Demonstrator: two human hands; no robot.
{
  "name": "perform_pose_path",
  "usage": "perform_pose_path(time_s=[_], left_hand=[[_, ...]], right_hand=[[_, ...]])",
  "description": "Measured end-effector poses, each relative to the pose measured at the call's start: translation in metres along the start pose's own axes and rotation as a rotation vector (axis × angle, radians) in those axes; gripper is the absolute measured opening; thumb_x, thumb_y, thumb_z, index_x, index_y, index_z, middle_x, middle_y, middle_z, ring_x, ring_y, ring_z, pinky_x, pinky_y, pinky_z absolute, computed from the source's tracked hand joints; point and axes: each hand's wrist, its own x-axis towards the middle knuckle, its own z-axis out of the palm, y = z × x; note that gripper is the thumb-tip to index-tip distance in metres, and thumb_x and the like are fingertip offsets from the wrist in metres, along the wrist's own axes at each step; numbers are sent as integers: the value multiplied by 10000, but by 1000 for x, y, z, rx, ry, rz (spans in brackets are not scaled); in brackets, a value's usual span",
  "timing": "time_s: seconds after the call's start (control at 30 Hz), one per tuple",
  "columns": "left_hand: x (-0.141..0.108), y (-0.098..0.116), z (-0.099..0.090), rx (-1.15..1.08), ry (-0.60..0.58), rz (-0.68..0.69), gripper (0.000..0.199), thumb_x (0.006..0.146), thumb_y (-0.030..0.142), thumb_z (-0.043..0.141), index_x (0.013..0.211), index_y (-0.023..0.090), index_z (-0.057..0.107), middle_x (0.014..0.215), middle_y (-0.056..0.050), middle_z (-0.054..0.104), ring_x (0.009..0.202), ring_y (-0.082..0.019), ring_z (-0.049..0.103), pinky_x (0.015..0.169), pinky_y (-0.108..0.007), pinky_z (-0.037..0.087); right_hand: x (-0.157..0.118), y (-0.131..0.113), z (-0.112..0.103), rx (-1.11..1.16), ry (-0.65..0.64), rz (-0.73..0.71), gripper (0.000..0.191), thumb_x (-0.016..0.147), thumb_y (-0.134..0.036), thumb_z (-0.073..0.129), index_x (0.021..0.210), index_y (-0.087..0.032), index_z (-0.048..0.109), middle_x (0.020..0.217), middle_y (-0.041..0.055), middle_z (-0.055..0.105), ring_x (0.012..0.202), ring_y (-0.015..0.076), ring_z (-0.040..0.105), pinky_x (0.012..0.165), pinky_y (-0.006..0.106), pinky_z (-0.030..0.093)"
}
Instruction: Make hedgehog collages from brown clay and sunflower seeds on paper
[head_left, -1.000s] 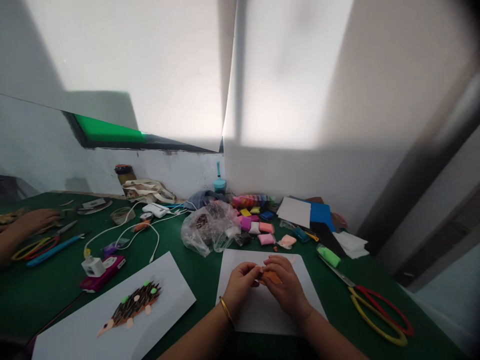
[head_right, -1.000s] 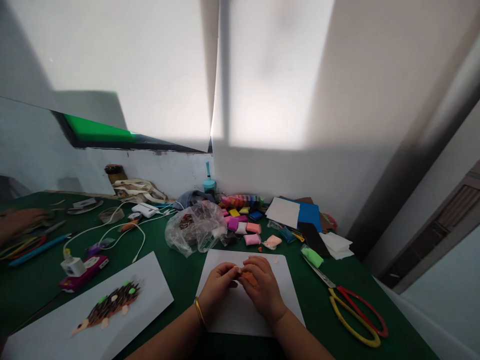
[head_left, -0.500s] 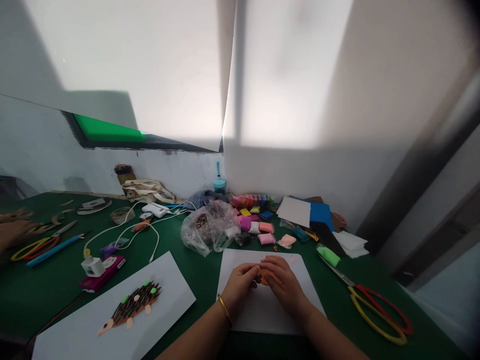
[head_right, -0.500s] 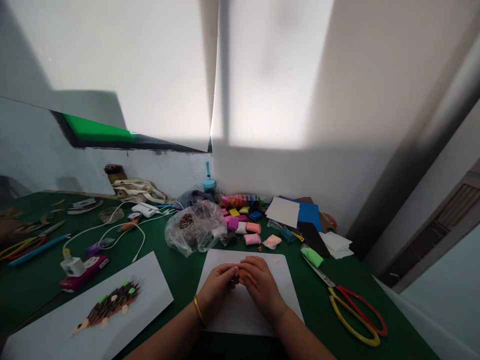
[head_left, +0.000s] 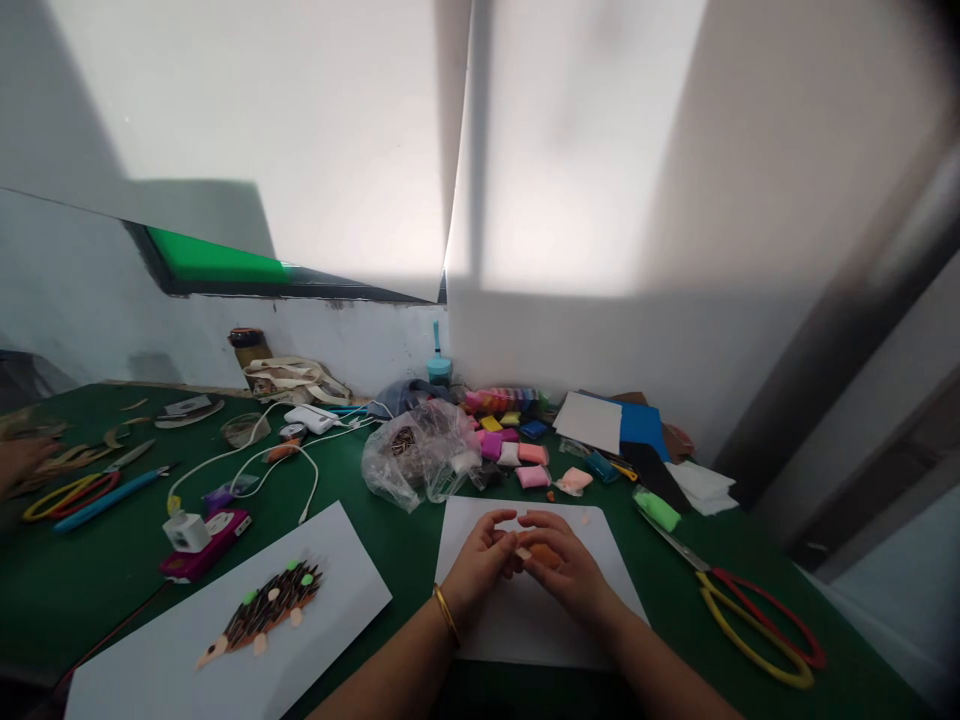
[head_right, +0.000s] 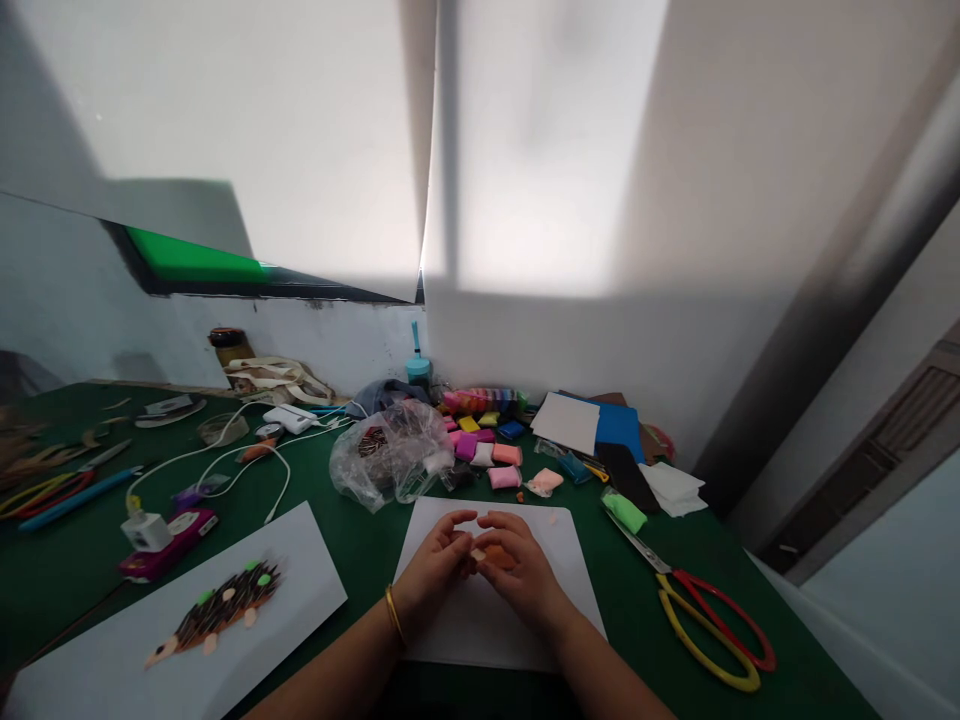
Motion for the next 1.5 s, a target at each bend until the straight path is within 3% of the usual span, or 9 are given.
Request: perform_pose_path(time_s=[0.2, 0.5, 0.63, 1.1, 1.27, 1.5], left_hand=[[-2, 3, 1, 118, 42, -1, 351, 780, 499, 544, 840, 152, 548, 648, -2, 578, 580, -107, 527, 516, -211, 336], [-8, 12, 12, 248, 66, 29, 270, 696, 410, 652, 733, 145, 614, 582, 13, 552, 542, -109, 485, 550, -232, 370], [-6, 11, 10, 237, 88, 17, 281, 697, 429, 640, 721, 151, 611, 548, 19, 541, 516, -107, 470, 528, -231, 355], [-6, 10, 11, 236, 56, 9, 317, 670, 451, 666, 739, 144, 622, 564, 15, 541, 530, -107, 473, 538, -230, 358], [-5, 7, 9, 236, 58, 13, 376, 728, 515, 581, 679, 143, 600, 515, 12, 530, 491, -102, 455, 522, -234, 351], [-3, 4, 11, 315, 106, 2, 286, 678, 430, 646, 674, 147, 604, 512, 28, 518, 483, -101, 454, 498, -228, 340]], right_hand=[[0, 3, 1, -39, 99, -9, 154, 781, -345, 624, 894, -247, 659, 1114, 74, 580, 1114, 237, 496, 961, 428, 434], [0, 8, 3, -81, 105, -50, 148, 775, -299, 627, 915, -255, 644, 1105, 70, 579, 1105, 239, 496, 949, 433, 441], [0, 11, 4, -85, 121, -64, 214, 763, -327, 640, 961, -247, 633, 1112, 80, 579, 1091, 246, 508, 941, 446, 444], [-1, 10, 7, -89, 115, -77, 164, 778, -307, 617, 929, -250, 646, 1089, 77, 590, 1079, 244, 516, 920, 438, 462], [-1, 9, 6, -82, 120, -67, 143, 784, -275, 610, 922, -250, 640, 1100, 77, 577, 1089, 237, 503, 935, 433, 451], [-1, 11, 8, -100, 101, -79, 147, 777, -275, 614, 919, -255, 644, 1087, 70, 585, 1094, 240, 500, 933, 432, 450]])
